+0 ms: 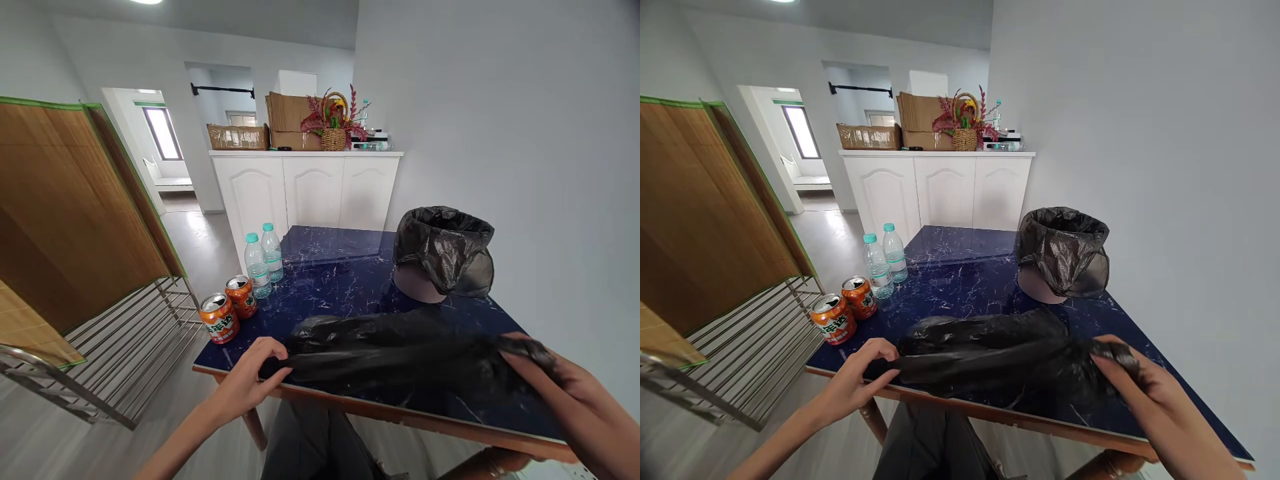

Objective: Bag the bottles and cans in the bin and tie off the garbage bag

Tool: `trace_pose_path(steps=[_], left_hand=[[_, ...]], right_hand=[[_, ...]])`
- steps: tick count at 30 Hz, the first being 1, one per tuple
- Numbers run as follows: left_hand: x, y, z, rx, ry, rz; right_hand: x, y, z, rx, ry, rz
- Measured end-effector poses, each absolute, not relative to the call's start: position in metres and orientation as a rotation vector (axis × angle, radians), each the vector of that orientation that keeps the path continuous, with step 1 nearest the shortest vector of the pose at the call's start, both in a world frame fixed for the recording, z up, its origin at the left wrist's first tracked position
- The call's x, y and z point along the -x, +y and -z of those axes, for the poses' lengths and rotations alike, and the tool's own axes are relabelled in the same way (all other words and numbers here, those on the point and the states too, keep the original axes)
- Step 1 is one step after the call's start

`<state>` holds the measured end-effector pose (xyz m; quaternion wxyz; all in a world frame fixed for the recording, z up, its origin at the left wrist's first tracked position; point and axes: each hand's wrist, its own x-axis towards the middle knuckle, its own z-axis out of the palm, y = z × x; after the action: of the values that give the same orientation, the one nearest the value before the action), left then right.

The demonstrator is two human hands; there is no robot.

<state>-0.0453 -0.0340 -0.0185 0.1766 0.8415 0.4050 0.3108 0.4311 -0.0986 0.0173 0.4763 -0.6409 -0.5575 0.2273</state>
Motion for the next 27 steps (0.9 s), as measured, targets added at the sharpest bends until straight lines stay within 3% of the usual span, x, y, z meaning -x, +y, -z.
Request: trace_pose_path(steps=[2,5,9,12,15,19,27], left_hand=[[0.040,-0.031,0.020,-2.248,1.213,-0.895],[0.029,-0.025,0.024,-2.139,1.320,-0.887],[0.012,-0.025,0.024,-2.230,1.447,-0.984],[-0.001,-0.031,0.015,-2.495,1.330,-1.089],[-0.010,-0.029,0.009,-2.802,1.032,-0.837],[-0.007,-0.006,0.024,-2.920,0.948,-0.417],[0.028,0.001,0.041,-2.821,0.921,-0.346]], right_hand=[[-0.421,-0.082,-0.019,1.672,-1.304,-0.461],[-0.386,-0.070,-0.021,1.740,-1.266,-0.055],[-0.315,-0.083,-0.015,1.377,-1.571,0.351],[-0.271,-0.085,0.001,1.226,-2.050,0.252],[-0.254,-0.062,0.025,1.357,-2.248,0.108],[-0.270,-0.022,0.061,1.602,-2.296,-0.084],[-0.376,0.011,0.101,1.900,-2.098,-0.109]])
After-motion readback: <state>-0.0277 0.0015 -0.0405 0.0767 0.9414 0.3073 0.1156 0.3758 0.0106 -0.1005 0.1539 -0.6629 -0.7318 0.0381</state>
